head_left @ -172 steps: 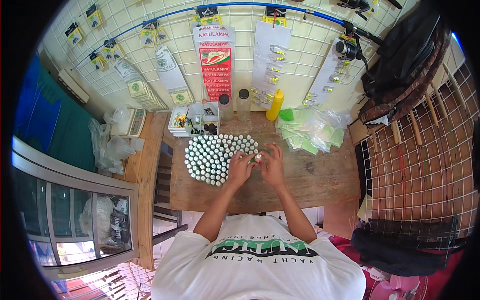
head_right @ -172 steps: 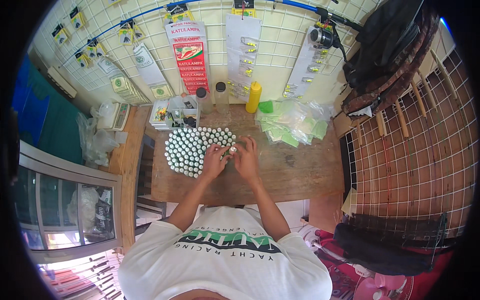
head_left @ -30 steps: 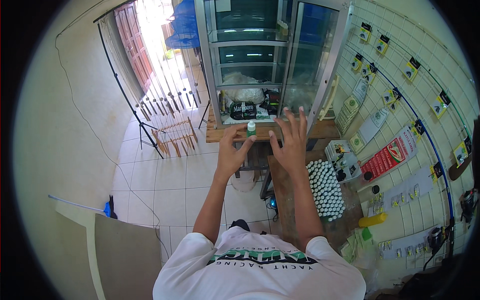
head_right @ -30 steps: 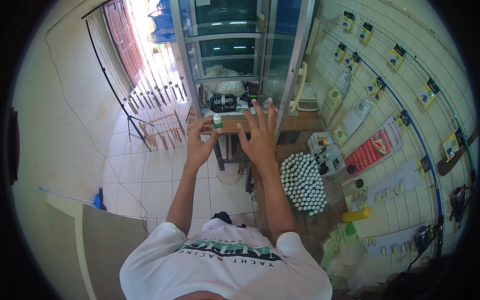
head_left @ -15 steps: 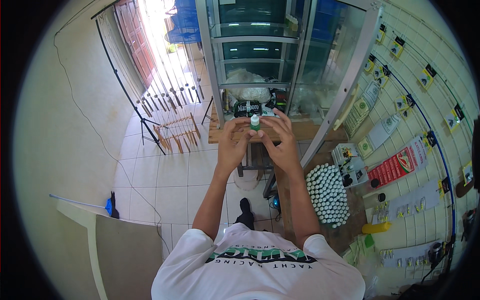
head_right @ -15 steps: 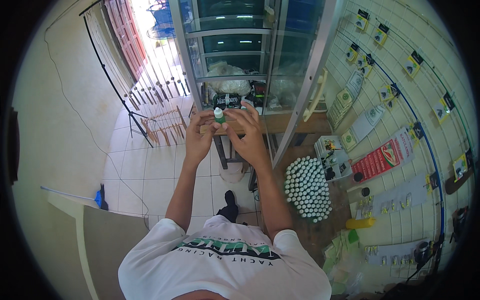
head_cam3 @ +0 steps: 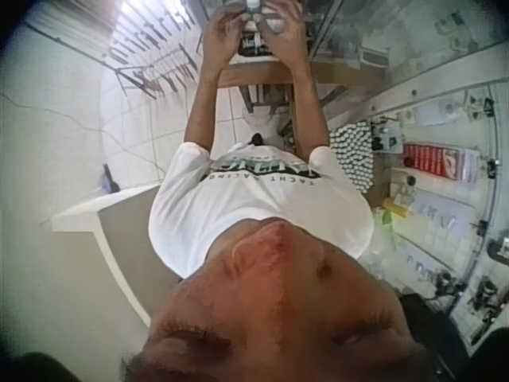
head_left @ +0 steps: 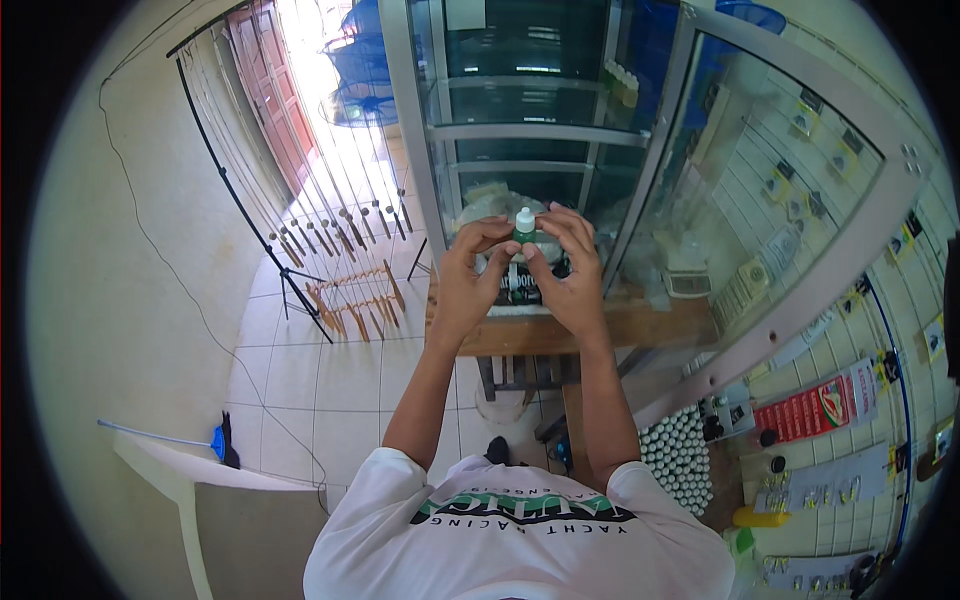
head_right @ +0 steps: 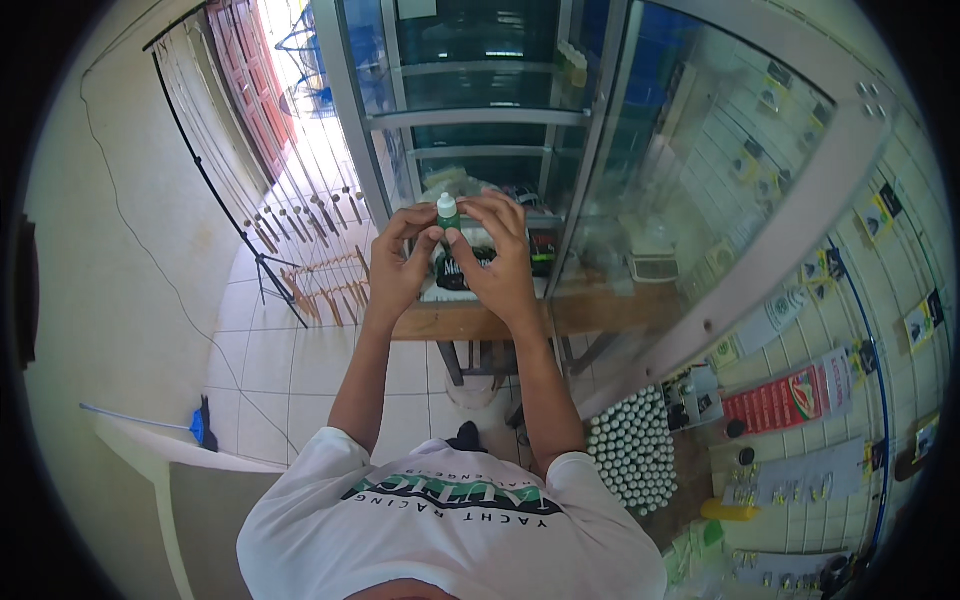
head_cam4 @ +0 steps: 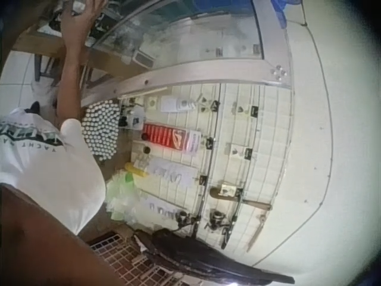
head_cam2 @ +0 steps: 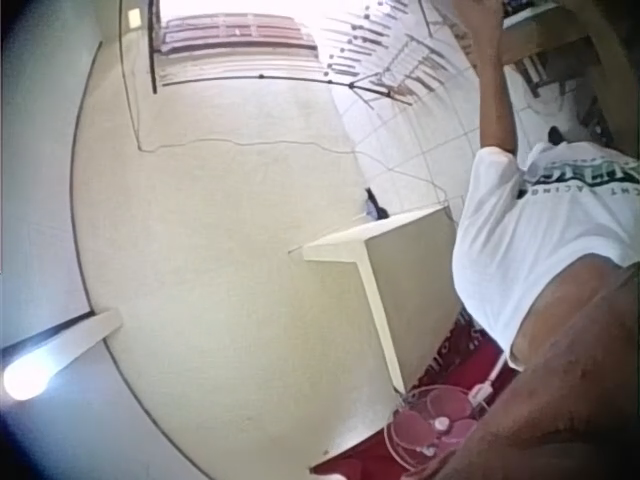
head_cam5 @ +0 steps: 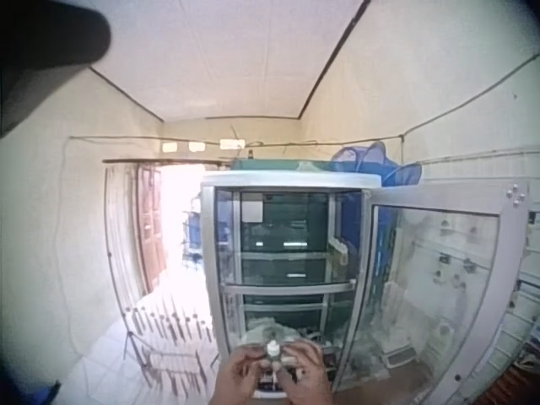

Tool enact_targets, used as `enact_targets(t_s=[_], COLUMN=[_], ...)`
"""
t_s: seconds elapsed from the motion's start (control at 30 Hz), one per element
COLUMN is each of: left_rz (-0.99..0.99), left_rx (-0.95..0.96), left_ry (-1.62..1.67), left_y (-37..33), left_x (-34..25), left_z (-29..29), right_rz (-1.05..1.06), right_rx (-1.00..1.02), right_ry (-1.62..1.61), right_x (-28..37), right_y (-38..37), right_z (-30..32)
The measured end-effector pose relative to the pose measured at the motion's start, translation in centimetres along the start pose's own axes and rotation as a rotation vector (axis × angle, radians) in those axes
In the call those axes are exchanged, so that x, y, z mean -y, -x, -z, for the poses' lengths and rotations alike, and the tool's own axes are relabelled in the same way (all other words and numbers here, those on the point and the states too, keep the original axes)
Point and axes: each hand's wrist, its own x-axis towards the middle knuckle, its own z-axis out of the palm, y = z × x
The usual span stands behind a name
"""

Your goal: Organizing small bottles of bait on a table and inside a display cabinet.

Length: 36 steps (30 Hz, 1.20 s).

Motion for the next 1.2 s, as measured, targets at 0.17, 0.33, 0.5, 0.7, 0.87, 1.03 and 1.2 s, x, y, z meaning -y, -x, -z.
enact_targets(t_s=[0.17, 0.33, 0.5, 0.7, 0.87, 1.03, 1.2], left_rz=[-0.307, -0.542, -0.586, -0.59, -0.582, -0.59, -0.574], left_rx=[0.035, -0.048, -0.028, -0.036, -0.048, -0.057, -0.047], left_ry=[-0.504, -0.825, -1.033, -1.087, -1.023, -0.982, -0.972], left_y=[-6.7, -12.5, -15.9, -16.3, -16.3, -16.1, -15.9], left_x=[-0.2, 1.3, 3.4, 4.5, 4.5, 4.4, 4.3], left_z=[1.0, 1.2, 0.8, 0.4, 0.5, 0.5, 0.7], right_rz=[0.124, 0.217, 0.228, 0.138, 0.273, 0.348, 0.183], right_rx=[-0.169, -0.382, -0.391, -0.469, -0.478, -0.2, -0.188], right_ry=[0.137, 0.334, 0.465, 0.652, 0.648, 0.762, 0.836], right_x=[-2.7, -5.7, -8.0, -8.5, -7.5, -7.4, -8.3], right_y=[-6.4, -12.7, -15.0, -15.2, -14.5, -13.2, -13.6], right_z=[-1.0, -1.6, -1.3, -0.7, -1.0, -1.5, -1.4])
